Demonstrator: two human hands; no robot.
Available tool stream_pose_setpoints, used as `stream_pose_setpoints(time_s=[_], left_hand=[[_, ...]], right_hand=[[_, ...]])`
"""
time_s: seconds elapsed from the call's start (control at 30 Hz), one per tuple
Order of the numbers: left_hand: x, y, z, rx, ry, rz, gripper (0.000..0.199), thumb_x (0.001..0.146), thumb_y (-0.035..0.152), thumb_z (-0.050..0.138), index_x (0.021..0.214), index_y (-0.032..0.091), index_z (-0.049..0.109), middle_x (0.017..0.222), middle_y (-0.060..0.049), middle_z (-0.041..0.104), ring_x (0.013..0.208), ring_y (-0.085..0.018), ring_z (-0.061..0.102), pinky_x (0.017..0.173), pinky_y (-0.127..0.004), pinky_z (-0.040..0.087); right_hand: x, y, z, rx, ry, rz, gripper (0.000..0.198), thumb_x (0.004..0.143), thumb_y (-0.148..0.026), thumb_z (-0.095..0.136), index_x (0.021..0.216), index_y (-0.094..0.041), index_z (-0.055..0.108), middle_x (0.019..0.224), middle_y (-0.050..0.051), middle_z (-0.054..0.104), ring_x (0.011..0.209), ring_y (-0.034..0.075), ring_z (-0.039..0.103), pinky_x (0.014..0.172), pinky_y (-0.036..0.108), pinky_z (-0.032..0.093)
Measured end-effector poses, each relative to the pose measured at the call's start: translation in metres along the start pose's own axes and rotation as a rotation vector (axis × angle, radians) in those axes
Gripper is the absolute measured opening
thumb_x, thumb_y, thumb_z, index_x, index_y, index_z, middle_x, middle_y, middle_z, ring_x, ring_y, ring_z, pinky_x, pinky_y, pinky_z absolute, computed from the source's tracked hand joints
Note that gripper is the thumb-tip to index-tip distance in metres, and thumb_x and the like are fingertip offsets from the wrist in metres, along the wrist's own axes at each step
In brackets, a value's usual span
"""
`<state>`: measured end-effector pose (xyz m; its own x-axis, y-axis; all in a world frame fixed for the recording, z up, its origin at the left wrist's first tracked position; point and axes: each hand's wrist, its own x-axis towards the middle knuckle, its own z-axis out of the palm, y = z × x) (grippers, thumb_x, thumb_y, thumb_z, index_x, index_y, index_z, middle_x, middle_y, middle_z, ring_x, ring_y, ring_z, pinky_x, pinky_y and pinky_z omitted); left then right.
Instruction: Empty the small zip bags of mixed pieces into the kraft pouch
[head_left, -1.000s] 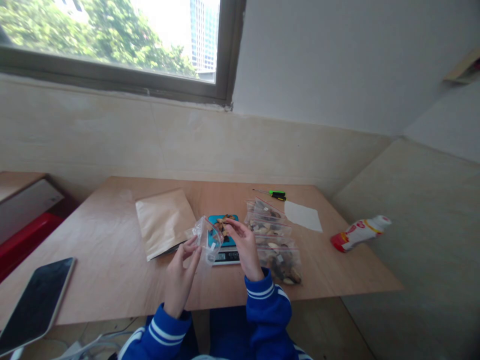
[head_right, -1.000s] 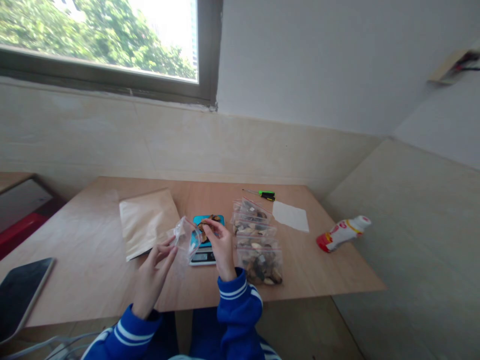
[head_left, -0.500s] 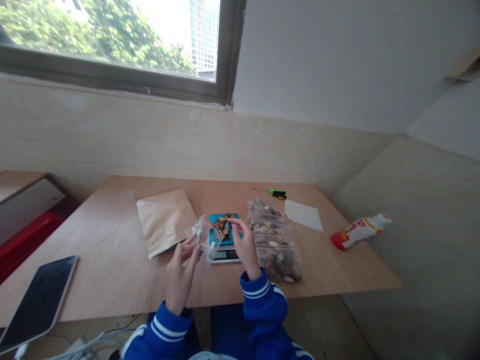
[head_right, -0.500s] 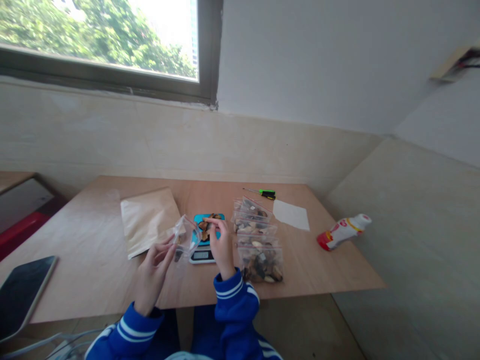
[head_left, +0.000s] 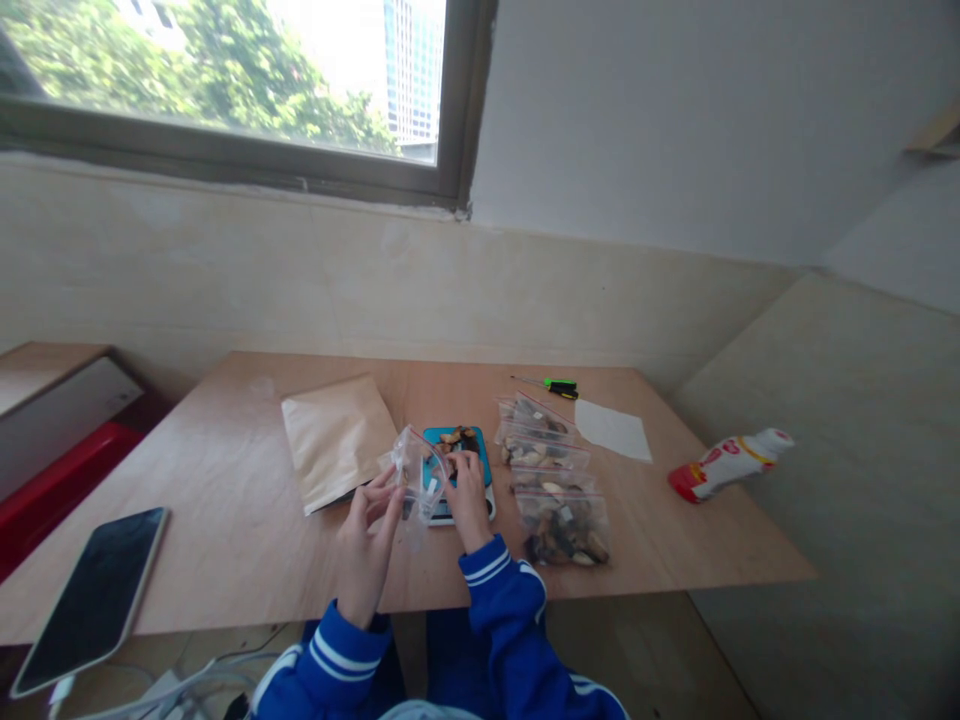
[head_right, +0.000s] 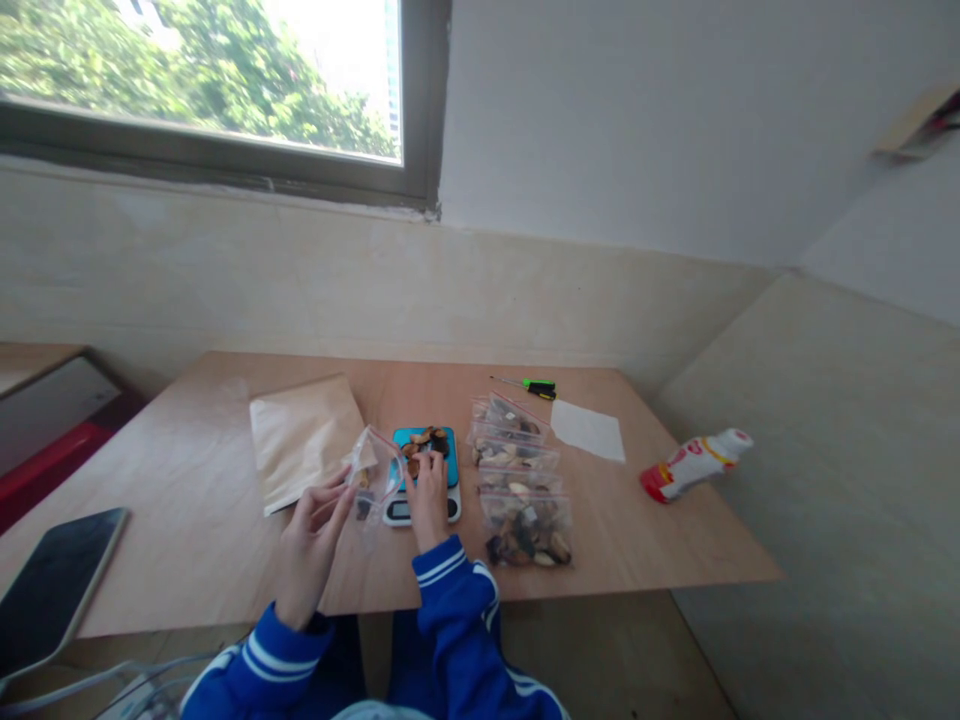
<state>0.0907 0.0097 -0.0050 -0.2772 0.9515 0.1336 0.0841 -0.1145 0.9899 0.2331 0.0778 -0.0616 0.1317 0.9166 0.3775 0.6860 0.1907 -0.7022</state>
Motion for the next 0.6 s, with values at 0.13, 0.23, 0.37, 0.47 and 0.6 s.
stream_pose_setpoints(time_s=[0.13, 0.23, 0.37, 0.47, 0.6], left_hand=[[-0.001, 0.0, 0.0, -0.002, -0.011, 0.008, 0.025, 0.081, 0.042, 0.061, 0.081, 0.019, 0.053, 0.13, -0.016, 0.059, 0.112, -0.027, 0.061, 0.083, -0.039, 0.058], [-0.001, 0.001, 0.0, -0.001, -0.011, 0.009, 0.025, 0.081, 0.043, 0.061, 0.082, 0.019, 0.053, 0.13, -0.015, 0.059, 0.111, -0.027, 0.062, 0.082, -0.04, 0.058], [-0.001, 0.002, 0.001, -0.011, -0.009, -0.006, 0.026, 0.08, 0.043, 0.062, 0.08, 0.018, 0.053, 0.13, -0.016, 0.059, 0.107, -0.027, 0.065, 0.079, -0.039, 0.059], [0.0, 0.001, 0.001, -0.016, -0.011, -0.007, 0.025, 0.08, 0.043, 0.062, 0.081, 0.019, 0.053, 0.13, -0.016, 0.059, 0.106, -0.027, 0.065, 0.078, -0.038, 0.059], [0.0, 0.001, 0.001, -0.013, -0.019, -0.014, 0.026, 0.08, 0.043, 0.061, 0.081, 0.019, 0.053, 0.13, -0.016, 0.059, 0.105, -0.027, 0.066, 0.078, -0.039, 0.059]], right_hand=[[0.002, 0.006, -0.004, 0.077, 0.02, 0.027, 0.015, 0.082, -0.013, 0.05, 0.089, -0.02, 0.062, 0.094, 0.007, 0.056, 0.093, 0.022, 0.059, 0.088, 0.037, 0.048], [0.003, 0.008, -0.009, 0.094, 0.042, 0.039, 0.017, 0.079, -0.01, 0.051, 0.087, -0.02, 0.062, 0.093, 0.006, 0.057, 0.092, 0.022, 0.06, 0.087, 0.036, 0.049], [0.004, 0.01, -0.016, 0.118, 0.075, 0.061, 0.018, 0.077, -0.009, 0.051, 0.088, -0.019, 0.062, 0.093, 0.007, 0.061, 0.09, 0.021, 0.061, 0.084, 0.036, 0.05], [0.006, 0.013, -0.02, 0.129, 0.098, 0.088, 0.017, 0.078, -0.012, 0.051, 0.088, -0.017, 0.063, 0.093, 0.008, 0.063, 0.087, 0.022, 0.062, 0.08, 0.036, 0.051], [0.012, 0.011, -0.028, 0.213, 0.174, 0.113, 0.016, 0.08, -0.018, 0.052, 0.092, -0.016, 0.062, 0.096, 0.01, 0.065, 0.089, 0.021, 0.062, 0.081, 0.036, 0.052]])
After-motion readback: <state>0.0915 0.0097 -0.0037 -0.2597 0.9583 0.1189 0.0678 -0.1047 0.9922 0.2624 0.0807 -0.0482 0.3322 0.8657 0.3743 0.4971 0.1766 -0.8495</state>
